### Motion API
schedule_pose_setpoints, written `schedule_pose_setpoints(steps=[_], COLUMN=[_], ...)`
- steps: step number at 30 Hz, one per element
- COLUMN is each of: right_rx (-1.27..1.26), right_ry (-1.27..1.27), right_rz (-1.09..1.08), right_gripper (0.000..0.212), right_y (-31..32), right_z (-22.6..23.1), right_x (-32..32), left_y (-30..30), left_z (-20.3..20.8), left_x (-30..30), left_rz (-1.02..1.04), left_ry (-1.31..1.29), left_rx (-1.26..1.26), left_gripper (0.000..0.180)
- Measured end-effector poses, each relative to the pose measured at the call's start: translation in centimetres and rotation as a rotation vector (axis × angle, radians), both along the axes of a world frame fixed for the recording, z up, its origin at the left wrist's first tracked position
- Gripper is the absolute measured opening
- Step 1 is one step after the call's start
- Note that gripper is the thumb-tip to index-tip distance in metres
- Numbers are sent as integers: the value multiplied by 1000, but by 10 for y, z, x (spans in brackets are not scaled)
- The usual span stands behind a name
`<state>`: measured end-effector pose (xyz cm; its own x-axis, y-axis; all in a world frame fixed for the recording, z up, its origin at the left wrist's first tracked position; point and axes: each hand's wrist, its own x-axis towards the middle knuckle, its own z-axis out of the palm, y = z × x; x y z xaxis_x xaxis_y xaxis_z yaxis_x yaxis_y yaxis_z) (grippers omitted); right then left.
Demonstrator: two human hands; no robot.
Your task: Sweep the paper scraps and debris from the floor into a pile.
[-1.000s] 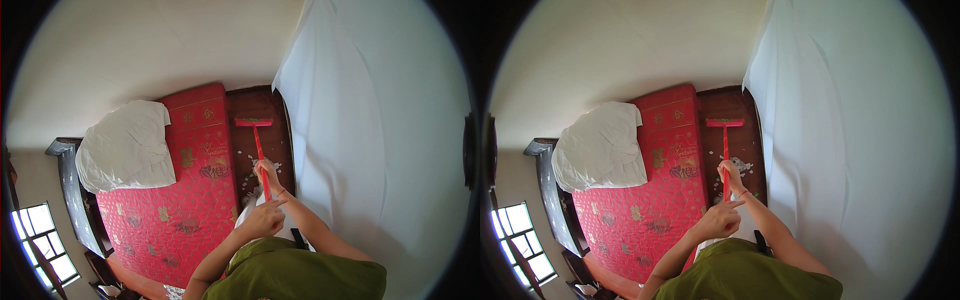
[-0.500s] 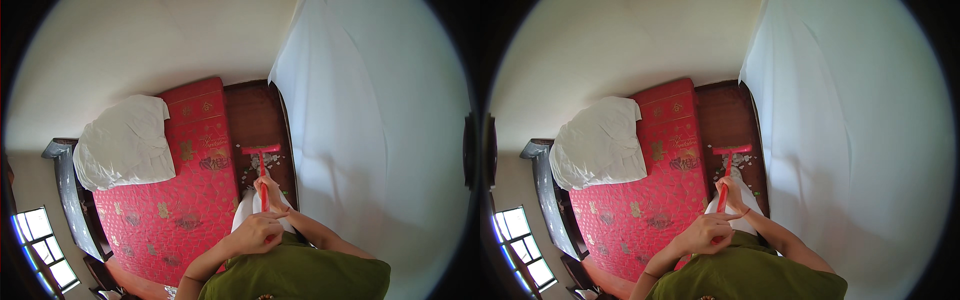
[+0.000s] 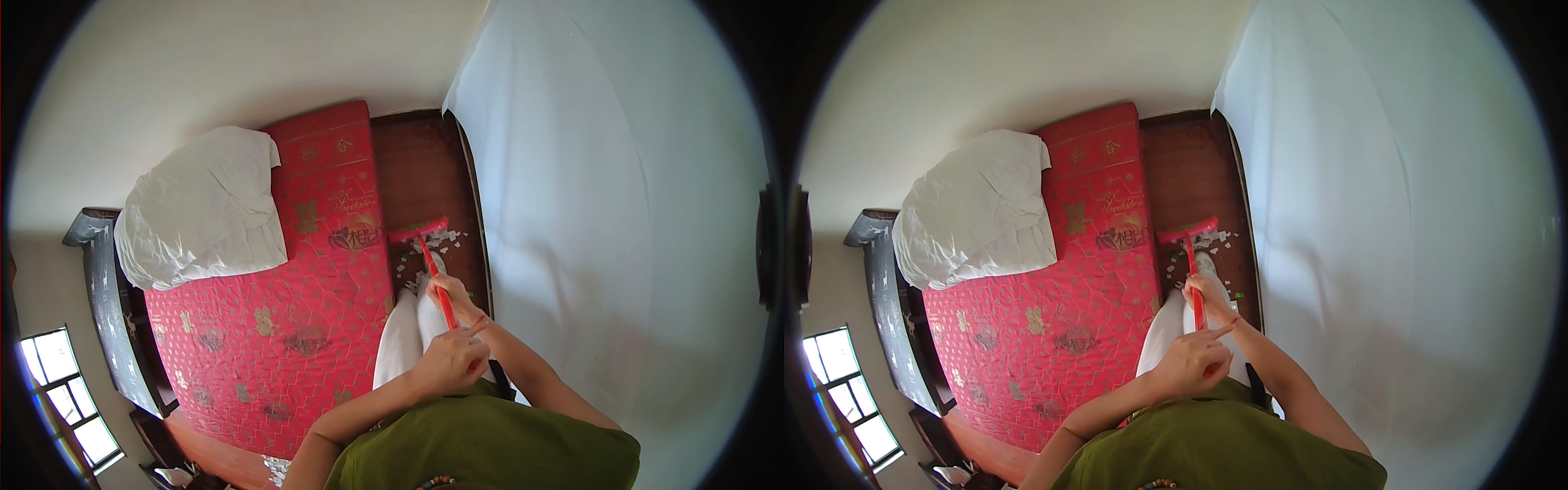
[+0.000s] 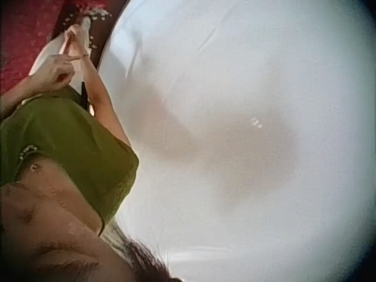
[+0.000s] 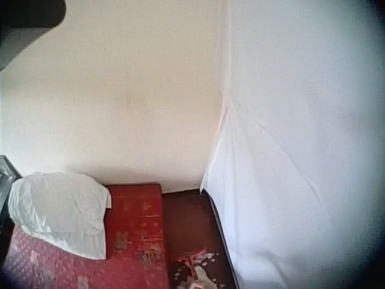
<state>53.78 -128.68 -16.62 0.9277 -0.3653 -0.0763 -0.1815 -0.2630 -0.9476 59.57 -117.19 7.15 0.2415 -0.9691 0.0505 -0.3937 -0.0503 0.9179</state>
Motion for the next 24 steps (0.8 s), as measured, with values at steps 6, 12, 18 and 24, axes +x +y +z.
schedule_pose_setpoints(steps=[6,12,18,24], right_rx=[-14,228,-206,-76], right_ry=[93,33,-177,4], right_rz=[-37,-54,336,471], right_gripper=[18,24,35,39], right_y=[22,-6,-5,13], right_z=[43,-25,-63,-18], right_x=[-24,14,-37,-140], left_y=[28,4,4,22], left_z=[34,-54,-71,-17], left_x=[-18,-51,-111,-192], left_rz=[-21,83,202,236], left_ry=[-3,-153,-191,-102], left_rx=[-112,-24,-52,-81], left_gripper=[15,23,28,33])
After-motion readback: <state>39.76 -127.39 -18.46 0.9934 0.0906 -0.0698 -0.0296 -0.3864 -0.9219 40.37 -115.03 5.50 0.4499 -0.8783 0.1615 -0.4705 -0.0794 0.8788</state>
